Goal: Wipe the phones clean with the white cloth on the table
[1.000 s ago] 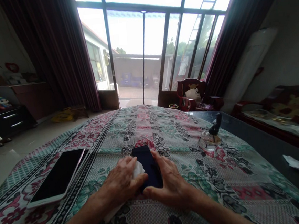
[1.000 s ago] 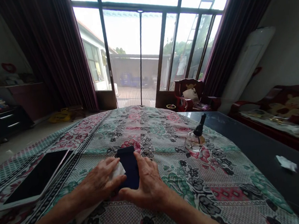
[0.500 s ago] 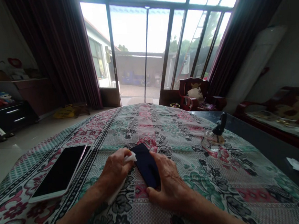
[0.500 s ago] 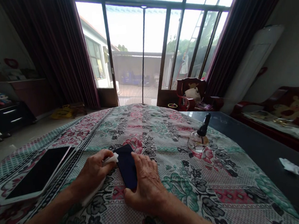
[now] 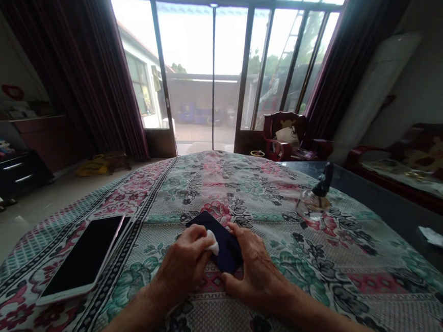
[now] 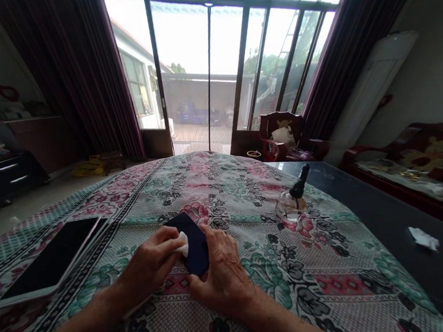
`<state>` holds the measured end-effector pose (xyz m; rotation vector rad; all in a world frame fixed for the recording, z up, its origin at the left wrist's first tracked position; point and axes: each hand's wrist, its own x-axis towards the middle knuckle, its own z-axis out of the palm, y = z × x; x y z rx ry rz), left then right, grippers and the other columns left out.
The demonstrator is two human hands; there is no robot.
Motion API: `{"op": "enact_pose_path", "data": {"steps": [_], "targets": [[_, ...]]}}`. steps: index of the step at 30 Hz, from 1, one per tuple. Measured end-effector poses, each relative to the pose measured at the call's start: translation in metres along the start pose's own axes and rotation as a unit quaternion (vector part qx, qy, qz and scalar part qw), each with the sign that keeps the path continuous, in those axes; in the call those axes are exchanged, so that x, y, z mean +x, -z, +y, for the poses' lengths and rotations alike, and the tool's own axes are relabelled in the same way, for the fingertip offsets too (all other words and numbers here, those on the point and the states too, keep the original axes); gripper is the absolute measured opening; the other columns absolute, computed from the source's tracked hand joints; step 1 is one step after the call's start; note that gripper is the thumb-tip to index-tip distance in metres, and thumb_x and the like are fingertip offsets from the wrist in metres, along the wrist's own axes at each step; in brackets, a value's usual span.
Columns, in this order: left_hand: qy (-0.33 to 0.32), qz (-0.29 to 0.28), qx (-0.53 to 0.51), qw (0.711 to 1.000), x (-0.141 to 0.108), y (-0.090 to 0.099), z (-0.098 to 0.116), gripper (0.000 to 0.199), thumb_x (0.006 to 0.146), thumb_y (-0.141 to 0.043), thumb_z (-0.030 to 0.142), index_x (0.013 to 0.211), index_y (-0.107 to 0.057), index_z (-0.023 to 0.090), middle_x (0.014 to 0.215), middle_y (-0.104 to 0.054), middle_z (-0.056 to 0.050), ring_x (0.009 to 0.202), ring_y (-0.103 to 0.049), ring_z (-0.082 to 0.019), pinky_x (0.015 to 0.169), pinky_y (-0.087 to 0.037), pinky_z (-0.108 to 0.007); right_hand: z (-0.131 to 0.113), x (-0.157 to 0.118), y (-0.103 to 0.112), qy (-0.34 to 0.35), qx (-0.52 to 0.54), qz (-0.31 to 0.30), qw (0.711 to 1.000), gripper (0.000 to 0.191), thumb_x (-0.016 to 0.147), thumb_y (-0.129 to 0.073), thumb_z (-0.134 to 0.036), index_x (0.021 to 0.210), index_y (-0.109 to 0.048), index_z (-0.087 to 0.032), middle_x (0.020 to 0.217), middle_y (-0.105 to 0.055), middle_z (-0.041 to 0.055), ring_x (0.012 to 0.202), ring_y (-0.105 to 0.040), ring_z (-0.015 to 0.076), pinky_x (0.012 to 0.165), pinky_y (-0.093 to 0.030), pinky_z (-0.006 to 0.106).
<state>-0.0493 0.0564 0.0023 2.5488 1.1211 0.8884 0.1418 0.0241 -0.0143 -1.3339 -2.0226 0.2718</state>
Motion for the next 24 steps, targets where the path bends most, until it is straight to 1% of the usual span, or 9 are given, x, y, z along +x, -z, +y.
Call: {"op": "enact_pose_path", "data": {"steps": [2,4,5,7,11,15,20,24], "targets": [[-0.032,-0.048,-0.012,0.998,-0.002,-0.003,0.013,0.021,0.092,-0.041,0.019,0.095,-0.062,0.020,0.099,-0.056,-0.006,0.091,-0.055,-0.019,0.083,-0.049,-0.033,0.001,0.000,-0.001,0.006,0.000,0.004,1.000,0.081,0.061,-0.060,-0.021,0.135,-0.028,-0.019,0.119,-0.049,0.0124,0.111,-0.045,0.0293,0.097,-0.036,0.049],[-0.061,-0.079,-0.005,0.995,-0.004,-0.005,0.022,0.024,0.094,-0.038,0.020,0.092,-0.062,0.019,0.096,-0.057,-0.007,0.089,-0.055,-0.019,0.081,-0.050,-0.033,0.002,0.001,-0.001,0.010,-0.005,0.007,1.000,0.080,0.061,-0.059,-0.020,0.135,-0.029,-0.018,0.118,-0.050,0.0123,0.109,-0.046,0.0288,0.097,-0.036,0.049],[-0.070,-0.087,0.003,0.994,-0.005,-0.005,0.023,0.025,0.095,-0.037,0.020,0.090,-0.062,0.019,0.094,-0.057,-0.007,0.088,-0.055,-0.019,0.080,-0.050,-0.033,0.002,0.001,-0.001,0.011,-0.008,0.008,1.000,0.079,0.061,-0.059,-0.020,0.134,-0.029,-0.017,0.117,-0.050,0.0123,0.109,-0.046,0.0285,0.097,-0.036,0.049],[-0.074,-0.082,0.019,0.994,-0.005,-0.005,0.020,0.027,0.095,-0.036,0.020,0.087,-0.062,0.018,0.091,-0.058,-0.007,0.086,-0.056,-0.019,0.078,-0.050,-0.033,0.002,0.000,-0.002,0.012,-0.011,0.006,1.000,0.079,0.062,-0.059,-0.021,0.135,-0.030,-0.017,0.118,-0.050,0.0124,0.110,-0.045,0.0285,0.097,-0.036,0.048],[-0.053,-0.044,0.032,0.997,-0.002,-0.004,0.001,0.029,0.095,-0.037,0.021,0.086,-0.064,0.019,0.088,-0.059,-0.006,0.085,-0.056,-0.017,0.079,-0.049,-0.031,0.000,-0.001,-0.001,0.015,-0.011,0.001,1.000,0.079,0.064,-0.059,-0.023,0.136,-0.027,-0.018,0.120,-0.049,0.0124,0.112,-0.043,0.0291,0.098,-0.035,0.049],[-0.028,-0.012,0.046,0.998,0.002,-0.002,-0.022,0.029,0.095,-0.039,0.022,0.085,-0.066,0.018,0.090,-0.060,-0.005,0.085,-0.057,-0.017,0.081,-0.049,-0.031,-0.002,0.000,0.001,0.013,-0.010,-0.006,1.000,0.080,0.064,-0.059,-0.021,0.137,-0.026,-0.020,0.123,-0.047,0.0115,0.114,-0.042,0.0284,0.099,-0.034,0.049],[0.036,0.015,0.082,0.996,0.003,0.005,-0.047,0.026,0.094,-0.042,0.021,0.088,-0.067,0.019,0.093,-0.061,-0.005,0.087,-0.058,-0.017,0.081,-0.049,-0.029,-0.006,0.000,0.002,0.007,-0.013,-0.005,1.000,0.079,0.064,-0.059,-0.019,0.136,-0.026,-0.020,0.126,-0.045,0.0113,0.116,-0.041,0.0276,0.101,-0.034,0.047],[0.093,0.036,0.102,0.990,0.002,0.007,-0.061,0.026,0.094,-0.043,0.024,0.085,-0.067,0.018,0.091,-0.061,-0.005,0.083,-0.060,-0.016,0.080,-0.049,-0.028,-0.005,0.000,-0.001,0.005,-0.016,0.011,1.000,0.081,0.065,-0.062,-0.023,0.137,-0.025,-0.021,0.127,-0.044,0.0117,0.117,-0.041,0.0292,0.102,-0.033,0.049]]}}
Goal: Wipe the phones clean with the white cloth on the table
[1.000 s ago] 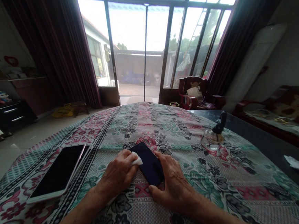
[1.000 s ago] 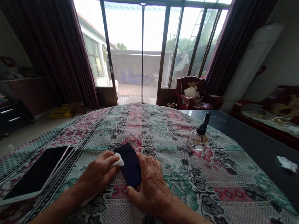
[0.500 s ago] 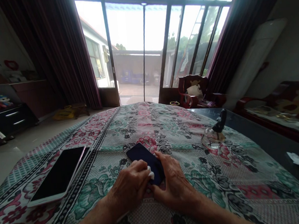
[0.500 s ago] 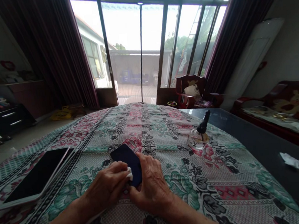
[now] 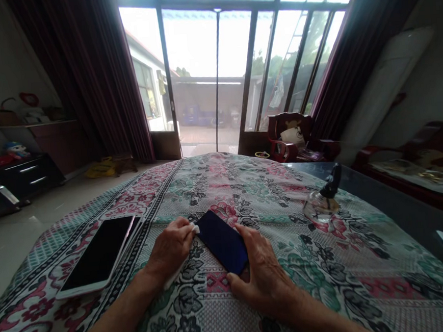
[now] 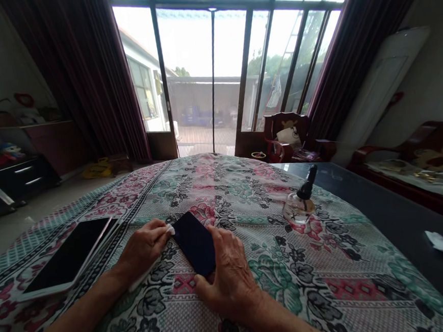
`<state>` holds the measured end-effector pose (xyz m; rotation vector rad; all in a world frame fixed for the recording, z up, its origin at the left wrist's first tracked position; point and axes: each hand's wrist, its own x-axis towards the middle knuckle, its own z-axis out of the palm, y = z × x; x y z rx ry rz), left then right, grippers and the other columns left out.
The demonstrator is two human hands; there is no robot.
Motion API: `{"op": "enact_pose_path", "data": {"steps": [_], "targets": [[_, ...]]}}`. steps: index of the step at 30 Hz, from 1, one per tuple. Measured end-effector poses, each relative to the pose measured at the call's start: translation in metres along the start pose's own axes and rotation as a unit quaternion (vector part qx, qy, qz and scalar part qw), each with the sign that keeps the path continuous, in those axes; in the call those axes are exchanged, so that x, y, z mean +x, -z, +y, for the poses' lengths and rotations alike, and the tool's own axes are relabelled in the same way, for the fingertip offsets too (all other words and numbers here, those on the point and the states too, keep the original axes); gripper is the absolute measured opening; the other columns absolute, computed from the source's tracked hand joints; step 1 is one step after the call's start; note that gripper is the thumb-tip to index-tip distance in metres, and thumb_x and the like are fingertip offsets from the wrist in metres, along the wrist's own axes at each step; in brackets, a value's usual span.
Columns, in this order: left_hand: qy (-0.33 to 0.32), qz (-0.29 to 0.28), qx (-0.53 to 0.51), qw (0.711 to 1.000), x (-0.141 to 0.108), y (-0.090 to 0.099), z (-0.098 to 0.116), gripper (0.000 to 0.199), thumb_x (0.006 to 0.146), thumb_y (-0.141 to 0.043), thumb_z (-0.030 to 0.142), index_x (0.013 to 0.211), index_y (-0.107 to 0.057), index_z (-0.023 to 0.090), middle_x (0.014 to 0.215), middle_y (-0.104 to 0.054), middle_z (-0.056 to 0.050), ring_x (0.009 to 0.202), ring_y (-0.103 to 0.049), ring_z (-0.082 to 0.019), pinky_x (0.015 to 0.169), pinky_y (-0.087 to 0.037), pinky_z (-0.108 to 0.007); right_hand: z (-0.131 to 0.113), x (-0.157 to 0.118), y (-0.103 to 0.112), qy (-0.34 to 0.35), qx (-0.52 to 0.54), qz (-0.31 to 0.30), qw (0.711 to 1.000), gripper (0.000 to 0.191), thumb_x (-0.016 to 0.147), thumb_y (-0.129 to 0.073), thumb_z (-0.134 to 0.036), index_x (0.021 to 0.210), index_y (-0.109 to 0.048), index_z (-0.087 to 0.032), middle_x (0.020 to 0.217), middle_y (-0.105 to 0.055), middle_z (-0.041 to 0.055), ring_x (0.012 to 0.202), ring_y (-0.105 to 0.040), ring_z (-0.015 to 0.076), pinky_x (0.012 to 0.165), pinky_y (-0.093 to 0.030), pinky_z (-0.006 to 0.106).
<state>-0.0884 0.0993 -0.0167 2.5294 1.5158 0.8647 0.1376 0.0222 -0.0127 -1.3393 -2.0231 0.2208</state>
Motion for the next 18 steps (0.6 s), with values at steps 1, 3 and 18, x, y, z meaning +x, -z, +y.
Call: {"op": "enact_pose_path", "data": {"steps": [1,3,18], "targets": [[0.010,0.003,0.007,1.000,0.000,-0.001,-0.002,0.027,0.094,-0.043,0.024,0.084,-0.067,0.018,0.091,-0.061,-0.005,0.081,-0.060,-0.016,0.080,-0.049,-0.028,0.001,0.000,-0.001,-0.002,0.000,0.001,1.000,0.081,0.066,-0.063,-0.025,0.137,-0.025,-0.021,0.126,-0.045,0.0119,0.116,-0.041,0.0295,0.101,-0.033,0.050],[0.025,0.016,0.024,0.999,0.001,-0.002,-0.003,0.026,0.094,-0.043,0.025,0.084,-0.066,0.018,0.090,-0.060,-0.005,0.081,-0.060,-0.017,0.080,-0.049,-0.029,0.002,-0.001,-0.002,-0.003,-0.001,-0.002,1.000,0.080,0.067,-0.063,-0.027,0.137,-0.025,-0.020,0.124,-0.046,0.0121,0.115,-0.042,0.0297,0.101,-0.033,0.050],[-0.033,-0.016,-0.027,0.999,0.021,-0.005,0.024,0.019,0.090,-0.051,0.019,0.079,-0.067,0.019,0.082,-0.058,-0.002,0.076,-0.058,-0.014,0.074,-0.045,-0.023,0.004,0.002,0.000,-0.006,0.010,-0.004,1.000,0.070,0.068,-0.059,-0.019,0.132,-0.032,-0.018,0.123,-0.049,0.0116,0.115,-0.043,0.0275,0.101,-0.035,0.048]]}}
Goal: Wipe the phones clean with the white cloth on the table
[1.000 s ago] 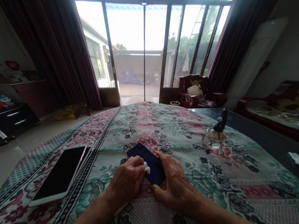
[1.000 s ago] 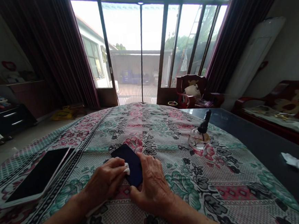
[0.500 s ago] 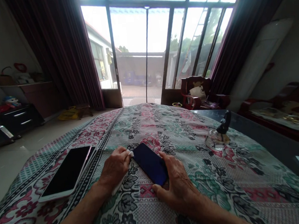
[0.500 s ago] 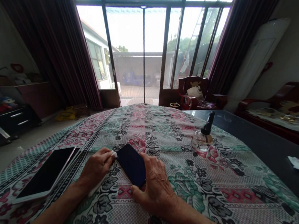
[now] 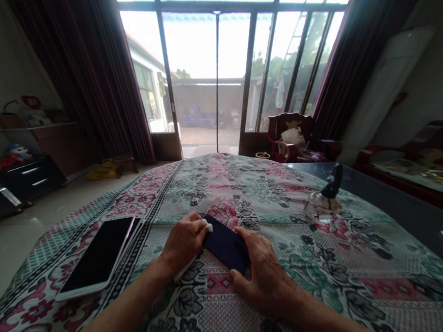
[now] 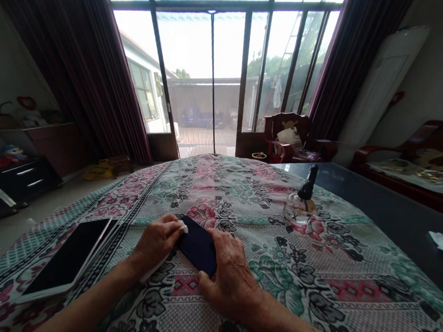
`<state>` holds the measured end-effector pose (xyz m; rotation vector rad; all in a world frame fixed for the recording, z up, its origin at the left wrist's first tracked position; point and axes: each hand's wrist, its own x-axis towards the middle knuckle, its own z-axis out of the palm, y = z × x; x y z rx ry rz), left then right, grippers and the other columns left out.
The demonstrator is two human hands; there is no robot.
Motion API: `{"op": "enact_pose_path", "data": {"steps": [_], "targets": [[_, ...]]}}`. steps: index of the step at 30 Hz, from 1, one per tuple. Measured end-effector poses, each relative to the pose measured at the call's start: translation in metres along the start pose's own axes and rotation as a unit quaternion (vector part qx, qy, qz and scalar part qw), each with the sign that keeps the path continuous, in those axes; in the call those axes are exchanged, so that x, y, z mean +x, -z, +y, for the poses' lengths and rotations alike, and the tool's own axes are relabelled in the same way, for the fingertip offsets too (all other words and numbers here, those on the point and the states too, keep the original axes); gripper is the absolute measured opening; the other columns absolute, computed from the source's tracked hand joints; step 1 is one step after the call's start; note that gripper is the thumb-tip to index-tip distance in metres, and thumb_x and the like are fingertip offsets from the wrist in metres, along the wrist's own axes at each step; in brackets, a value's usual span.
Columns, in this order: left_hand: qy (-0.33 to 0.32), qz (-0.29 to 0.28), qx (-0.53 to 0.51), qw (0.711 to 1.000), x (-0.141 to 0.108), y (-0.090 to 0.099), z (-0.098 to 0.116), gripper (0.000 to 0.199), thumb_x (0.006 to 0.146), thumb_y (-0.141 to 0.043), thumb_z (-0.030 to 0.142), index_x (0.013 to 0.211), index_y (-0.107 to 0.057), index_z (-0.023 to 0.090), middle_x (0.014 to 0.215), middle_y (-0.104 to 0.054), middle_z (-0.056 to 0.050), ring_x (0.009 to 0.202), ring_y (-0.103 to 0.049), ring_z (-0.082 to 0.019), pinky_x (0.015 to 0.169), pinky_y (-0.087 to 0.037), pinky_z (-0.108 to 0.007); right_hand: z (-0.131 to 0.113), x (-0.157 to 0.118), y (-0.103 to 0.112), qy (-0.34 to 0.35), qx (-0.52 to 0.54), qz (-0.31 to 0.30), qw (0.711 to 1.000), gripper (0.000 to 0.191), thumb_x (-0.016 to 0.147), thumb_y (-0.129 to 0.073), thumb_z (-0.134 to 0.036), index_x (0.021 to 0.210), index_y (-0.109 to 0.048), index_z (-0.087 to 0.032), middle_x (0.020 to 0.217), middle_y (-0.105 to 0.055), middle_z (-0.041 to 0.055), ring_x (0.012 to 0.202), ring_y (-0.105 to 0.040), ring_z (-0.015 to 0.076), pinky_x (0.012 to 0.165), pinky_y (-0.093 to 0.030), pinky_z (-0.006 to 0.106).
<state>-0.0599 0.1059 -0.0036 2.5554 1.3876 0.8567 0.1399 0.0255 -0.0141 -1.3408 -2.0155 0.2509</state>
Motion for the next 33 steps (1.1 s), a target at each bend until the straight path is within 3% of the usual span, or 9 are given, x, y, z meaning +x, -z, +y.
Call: {"op": "enact_pose_path", "data": {"steps": [3,8,11,16,24,29,33], "targets": [[0.000,-0.005,0.004,1.000,0.018,0.000,-0.010,0.021,0.089,-0.055,0.021,0.072,-0.068,0.020,0.077,-0.059,0.000,0.072,-0.058,-0.012,0.073,-0.044,-0.022,0.001,-0.001,-0.001,0.000,-0.005,0.004,1.000,0.071,0.067,-0.059,-0.019,0.133,-0.032,-0.018,0.122,-0.048,0.0123,0.114,-0.044,0.0281,0.100,-0.035,0.049],[0.047,0.043,0.021,0.998,0.035,-0.003,-0.026,0.024,0.087,-0.055,0.018,0.067,-0.068,0.017,0.073,-0.060,-0.002,0.068,-0.058,-0.013,0.071,-0.043,-0.025,0.003,-0.003,-0.003,0.005,-0.015,0.012,1.000,0.072,0.067,-0.058,-0.018,0.134,-0.031,-0.018,0.124,-0.048,0.0121,0.115,-0.043,0.0283,0.101,-0.035,0.049],[0.047,0.055,0.020,0.997,0.036,-0.005,-0.025,0.021,0.089,-0.054,0.020,0.076,-0.070,0.017,0.081,-0.062,-0.003,0.075,-0.059,-0.015,0.075,-0.044,-0.026,0.003,-0.004,-0.003,0.008,-0.018,0.012,1.000,0.072,0.068,-0.057,-0.018,0.134,-0.030,-0.019,0.125,-0.047,0.0118,0.115,-0.043,0.0280,0.101,-0.035,0.049],[-0.005,0.006,0.005,1.000,0.036,-0.008,-0.014,0.019,0.088,-0.055,0.024,0.078,-0.071,0.023,0.083,-0.064,0.000,0.077,-0.060,-0.013,0.074,-0.045,-0.022,0.004,-0.003,-0.005,0.014,-0.023,0.009,1.000,0.072,0.068,-0.057,-0.018,0.134,-0.029,-0.020,0.126,-0.046,0.0120,0.116,-0.042,0.0287,0.101,-0.035,0.051],[0.020,0.025,0.030,0.999,0.038,-0.004,-0.031,0.023,0.089,-0.051,0.020,0.075,-0.069,0.018,0.081,-0.061,-0.003,0.074,-0.058,-0.014,0.073,-0.045,-0.026,0.002,0.000,0.004,-0.005,-0.026,0.006,1.000,0.076,0.065,-0.061,-0.022,0.134,-0.029,-0.021,0.126,-0.044,0.0124,0.116,-0.042,0.0306,0.100,-0.036,0.052],[-0.019,0.007,0.017,1.000,0.034,0.001,-0.008,0.023,0.089,-0.050,0.021,0.075,-0.067,0.019,0.082,-0.060,-0.002,0.076,-0.058,-0.014,0.074,-0.046,-0.025,0.007,-0.001,0.006,-0.018,-0.041,-0.004,0.999,0.079,0.065,-0.063,-0.026,0.136,-0.029,-0.020,0.122,-0.047,0.0126,0.114,-0.043,0.0315,0.100,-0.034,0.053],[-0.105,-0.054,-0.021,0.993,0.029,-0.001,0.018,0.020,0.088,-0.050,0.018,0.074,-0.065,0.018,0.083,-0.059,-0.003,0.075,-0.058,-0.014,0.071,-0.048,-0.025,0.010,-0.002,0.005,-0.011,-0.033,-0.003,0.999,0.077,0.066,-0.061,-0.024,0.136,-0.028,-0.020,0.120,-0.048,0.0121,0.114,-0.043,0.0303,0.100,-0.035,0.052]]}}
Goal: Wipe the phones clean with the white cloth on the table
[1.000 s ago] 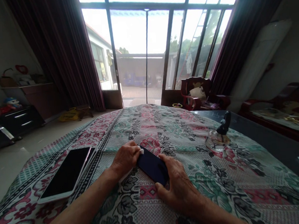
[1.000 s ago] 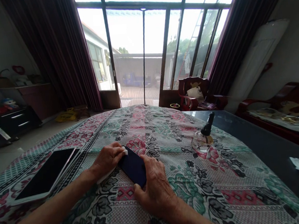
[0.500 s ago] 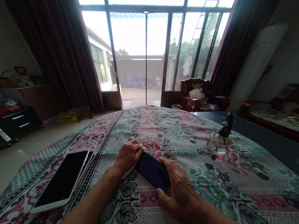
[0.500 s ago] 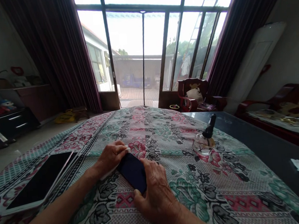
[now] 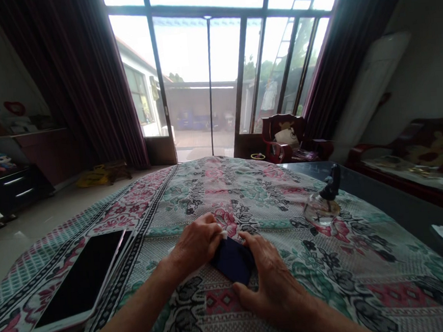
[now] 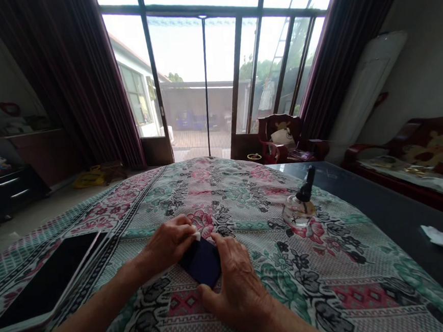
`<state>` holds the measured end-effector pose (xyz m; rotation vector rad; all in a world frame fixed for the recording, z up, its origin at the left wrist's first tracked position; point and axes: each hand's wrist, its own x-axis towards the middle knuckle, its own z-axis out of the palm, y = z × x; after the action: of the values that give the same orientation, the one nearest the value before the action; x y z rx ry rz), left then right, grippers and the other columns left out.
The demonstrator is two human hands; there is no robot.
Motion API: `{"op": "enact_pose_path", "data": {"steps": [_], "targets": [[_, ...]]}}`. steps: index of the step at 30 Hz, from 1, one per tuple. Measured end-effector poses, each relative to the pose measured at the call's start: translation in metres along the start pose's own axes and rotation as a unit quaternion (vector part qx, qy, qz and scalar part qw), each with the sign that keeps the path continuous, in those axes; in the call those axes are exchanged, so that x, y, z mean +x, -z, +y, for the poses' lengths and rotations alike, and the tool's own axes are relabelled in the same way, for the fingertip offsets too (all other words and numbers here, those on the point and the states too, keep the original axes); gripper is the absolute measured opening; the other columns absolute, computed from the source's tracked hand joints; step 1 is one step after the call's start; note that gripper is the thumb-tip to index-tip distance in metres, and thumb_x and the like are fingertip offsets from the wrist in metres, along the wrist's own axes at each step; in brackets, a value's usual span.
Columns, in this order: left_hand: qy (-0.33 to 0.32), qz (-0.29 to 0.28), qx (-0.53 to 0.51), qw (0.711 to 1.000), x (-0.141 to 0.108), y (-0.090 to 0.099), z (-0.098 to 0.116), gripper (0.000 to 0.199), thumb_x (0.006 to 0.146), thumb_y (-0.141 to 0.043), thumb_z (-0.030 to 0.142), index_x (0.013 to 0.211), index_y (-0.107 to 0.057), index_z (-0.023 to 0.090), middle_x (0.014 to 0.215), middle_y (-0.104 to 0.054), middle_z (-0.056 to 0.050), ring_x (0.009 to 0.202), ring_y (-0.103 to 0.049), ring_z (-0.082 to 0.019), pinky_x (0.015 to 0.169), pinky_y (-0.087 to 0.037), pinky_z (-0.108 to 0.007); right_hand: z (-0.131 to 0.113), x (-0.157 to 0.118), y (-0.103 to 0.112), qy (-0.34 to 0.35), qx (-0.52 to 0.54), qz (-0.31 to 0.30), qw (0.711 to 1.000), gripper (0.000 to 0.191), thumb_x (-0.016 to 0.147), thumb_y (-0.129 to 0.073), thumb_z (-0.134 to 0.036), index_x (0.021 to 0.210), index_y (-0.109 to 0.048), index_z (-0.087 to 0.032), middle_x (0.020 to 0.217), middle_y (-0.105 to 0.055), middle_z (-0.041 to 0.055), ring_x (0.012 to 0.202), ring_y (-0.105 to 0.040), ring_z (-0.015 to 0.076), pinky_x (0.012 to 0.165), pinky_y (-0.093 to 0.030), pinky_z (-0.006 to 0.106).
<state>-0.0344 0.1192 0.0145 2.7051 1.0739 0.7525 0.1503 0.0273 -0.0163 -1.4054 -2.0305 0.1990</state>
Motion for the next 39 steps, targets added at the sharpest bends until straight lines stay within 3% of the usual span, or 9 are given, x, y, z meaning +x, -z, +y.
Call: {"op": "enact_pose_path", "data": {"steps": [4,10,12,18,21,28,31,36,39], "targets": [[-0.029,-0.042,0.020,0.998,0.001,-0.005,0.006,0.017,0.087,-0.052,0.018,0.077,-0.065,0.019,0.086,-0.059,-0.002,0.078,-0.058,-0.013,0.072,-0.048,-0.023,-0.001,0.001,0.000,0.005,0.005,0.002,1.000,0.075,0.066,-0.061,-0.023,0.134,-0.030,-0.020,0.119,-0.048,0.0118,0.113,-0.043,0.0295,0.100,-0.035,0.051],[0.113,0.022,0.121,0.986,0.003,0.001,-0.015,0.024,0.091,-0.043,0.019,0.078,-0.064,0.018,0.086,-0.056,-0.006,0.078,-0.058,-0.018,0.065,-0.046,-0.026,-0.003,0.003,0.003,-0.004,0.015,-0.001,1.000,0.079,0.064,-0.063,-0.025,0.136,-0.029,-0.020,0.118,-0.049,0.0122,0.110,-0.046,0.0302,0.097,-0.036,0.051],[0.124,0.035,0.123,0.984,0.002,0.004,-0.011,0.019,0.090,-0.045,0.018,0.082,-0.063,0.018,0.088,-0.057,-0.006,0.080,-0.058,-0.018,0.066,-0.047,-0.028,-0.002,0.003,0.003,-0.006,0.019,0.000,1.000,0.080,0.064,-0.063,-0.025,0.136,-0.028,-0.020,0.120,-0.049,0.0124,0.111,-0.045,0.0303,0.098,-0.036,0.051],[-0.011,-0.035,-0.024,0.999,-0.002,-0.007,0.036,0.015,0.085,-0.051,0.017,0.076,-0.063,0.020,0.082,-0.058,-0.002,0.075,-0.057,-0.015,0.069,-0.048,-0.026,0.000,0.003,0.001,-0.013,0.035,0.013,0.999,0.082,0.062,-0.062,-0.023,0.136,-0.026,-0.021,0.118,-0.051,0.0120,0.110,-0.048,0.0310,0.095,-0.039,0.051],[-0.034,-0.051,-0.022,0.998,0.000,-0.017,0.043,0.020,0.087,-0.049,0.019,0.074,-0.064,0.020,0.083,-0.059,-0.003,0.075,-0.058,-0.014,0.069,-0.048,-0.026,0.000,0.003,0.000,-0.013,0.036,0.019,0.999,0.081,0.062,-0.061,-0.024,0.135,-0.026,-0.019,0.114,-0.053,0.0117,0.108,-0.050,0.0303,0.095,-0.040,0.050],[0.139,0.009,0.124,0.982,0.003,-0.002,-0.011,0.025,0.090,-0.045,0.019,0.075,-0.065,0.017,0.084,-0.059,-0.005,0.071,-0.058,-0.016,0.066,-0.046,-0.027,-0.002,0.003,0.000,-0.018,0.024,0.012,0.999,0.084,0.063,-0.063,-0.026,0.138,-0.025,-0.020,0.117,-0.050,0.0123,0.109,-0.047,0.0317,0.097,-0.038,0.052],[0.163,0.028,0.138,0.977,-0.001,0.004,-0.017,0.024,0.089,-0.046,0.019,0.074,-0.065,0.017,0.085,-0.059,-0.006,0.073,-0.058,-0.017,0.068,-0.046,-0.028,-0.001,0.002,0.000,-0.020,0.018,0.012,1.000,0.085,0.064,-0.063,-0.027,0.139,-0.023,-0.022,0.118,-0.049,0.0117,0.110,-0.046,0.0321,0.097,-0.038,0.053],[0.054,-0.001,0.085,0.995,0.001,-0.011,0.012,0.021,0.090,-0.046,0.019,0.078,-0.064,0.020,0.088,-0.059,-0.005,0.082,-0.057,-0.017,0.073,-0.048,-0.027,0.000,0.002,-0.003,-0.018,0.017,0.012,1.000,0.083,0.064,-0.062,-0.026,0.138,-0.025,-0.021,0.118,-0.048,0.0120,0.110,-0.045,0.0320,0.098,-0.037,0.053],[0.024,-0.013,0.089,0.996,0.005,-0.016,0.009,0.023,0.091,-0.045,0.020,0.078,-0.064,0.021,0.087,-0.060,-0.004,0.085,-0.058,-0.017,0.073,-0.047,-0.026,0.000,0.002,-0.003,-0.013,0.020,0.011,1.000,0.082,0.064,-0.062,-0.025,0.137,-0.026,-0.021,0.118,-0.048,0.0119,0.110,-0.045,0.0314,0.099,-0.036,0.052]]}}
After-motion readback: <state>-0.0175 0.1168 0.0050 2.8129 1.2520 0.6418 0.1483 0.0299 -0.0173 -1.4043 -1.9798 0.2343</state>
